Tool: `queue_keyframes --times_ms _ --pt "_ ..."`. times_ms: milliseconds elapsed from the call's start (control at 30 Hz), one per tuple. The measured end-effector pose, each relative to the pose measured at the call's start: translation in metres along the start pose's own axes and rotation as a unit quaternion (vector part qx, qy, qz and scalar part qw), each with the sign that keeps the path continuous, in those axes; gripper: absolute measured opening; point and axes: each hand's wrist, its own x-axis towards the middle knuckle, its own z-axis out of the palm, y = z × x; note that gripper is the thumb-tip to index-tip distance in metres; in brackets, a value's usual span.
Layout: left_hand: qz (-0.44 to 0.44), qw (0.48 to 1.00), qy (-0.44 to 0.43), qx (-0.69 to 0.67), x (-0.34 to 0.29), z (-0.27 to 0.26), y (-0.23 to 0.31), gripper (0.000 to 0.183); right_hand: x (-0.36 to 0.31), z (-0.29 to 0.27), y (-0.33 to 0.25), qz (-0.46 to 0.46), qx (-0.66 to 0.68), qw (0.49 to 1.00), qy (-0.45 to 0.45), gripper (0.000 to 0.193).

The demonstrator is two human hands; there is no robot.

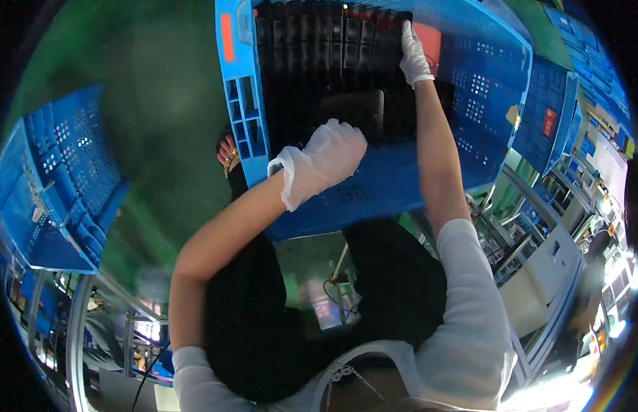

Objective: Sorting and inspecting electronic power supply units from storage bins in a factory setting.

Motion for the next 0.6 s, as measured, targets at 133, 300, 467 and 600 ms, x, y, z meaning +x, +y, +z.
queue_keyframes --times_ms 133,300,467,600 --pt "0.069 0.995 0.067 0.004 0.046 -0.025 0.023 0.006 0.083 -0.102 0.008 -0.063 -0.038 0.994 0.075 0.068" --pt "-0.009 1.0 0.003 -0.008 0.006 0.002 0.003 0.007 0.024 -0.015 0.024 -0.033 -0.125 0.991 -0.038 0.068" --pt "0.011 1.0 0.012 0.012 0.011 0.004 0.001 0.009 0.09 -0.058 0.071 -0.261 -0.43 0.863 -0.031 0.061" --pt "0.041 0.997 0.063 -0.028 0.028 -0.015 0.011 0.007 0.13 -0.151 0.064 -0.411 -0.66 0.628 -0.012 0.056"
